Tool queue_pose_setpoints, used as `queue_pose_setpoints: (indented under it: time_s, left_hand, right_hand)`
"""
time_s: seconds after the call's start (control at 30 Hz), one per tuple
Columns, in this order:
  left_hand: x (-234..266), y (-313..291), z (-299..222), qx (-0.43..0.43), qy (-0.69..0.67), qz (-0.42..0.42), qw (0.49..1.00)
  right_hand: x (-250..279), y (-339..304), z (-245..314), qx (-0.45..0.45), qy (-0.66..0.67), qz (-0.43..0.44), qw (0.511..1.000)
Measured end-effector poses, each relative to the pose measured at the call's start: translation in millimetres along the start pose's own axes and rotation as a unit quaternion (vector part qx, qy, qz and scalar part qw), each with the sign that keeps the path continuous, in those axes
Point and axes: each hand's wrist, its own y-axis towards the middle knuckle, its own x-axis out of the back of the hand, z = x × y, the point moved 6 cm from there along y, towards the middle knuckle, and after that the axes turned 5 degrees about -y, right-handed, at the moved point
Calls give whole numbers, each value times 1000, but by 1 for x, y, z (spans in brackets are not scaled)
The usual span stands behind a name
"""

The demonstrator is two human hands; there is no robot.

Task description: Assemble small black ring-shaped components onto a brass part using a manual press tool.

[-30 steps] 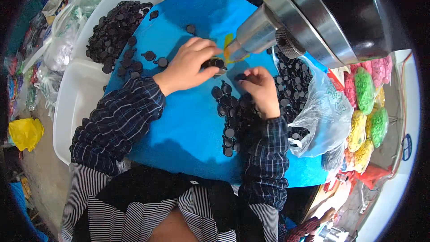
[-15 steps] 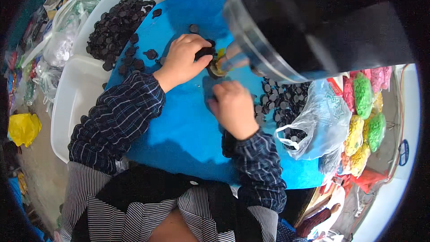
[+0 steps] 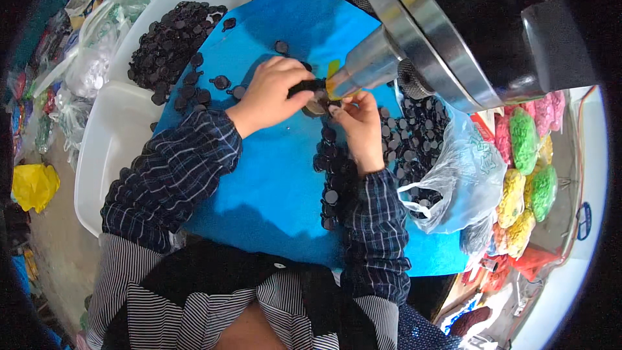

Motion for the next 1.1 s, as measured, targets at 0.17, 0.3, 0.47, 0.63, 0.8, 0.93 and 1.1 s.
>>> queue_pose_setpoints:
  time_s: [0.17,0.3,0.47,0.63,0.8,0.93,1.1]
  left_hand:
    - [4,-2,9,21,4,-37,999]
    - [4,-3,10,15,1,-40,999]
    - [6,-4,11,22,8,-40,999]
    - [3,-3,11,28,5,-36,999]
    - [3,-4,12,30,1,-34,999]
    - [3,-2,11,31,2,-33,999]
    - [3,0,8,30,4,-31,999]
  right_hand:
    - [-6,9,1,43,-42,4,998]
    - [-3,11,-3,2,-62,-5,998]
    - [-6,13,-5,8,-44,-37,998]
    - [-2,14,-3,21,-34,-35,999]
    - [-1,17,-10,-22,-13,-24,999]
    - [2,19,-17,-31,4,-11,999]
    - [21,14,-11,46,-24,-42,998]
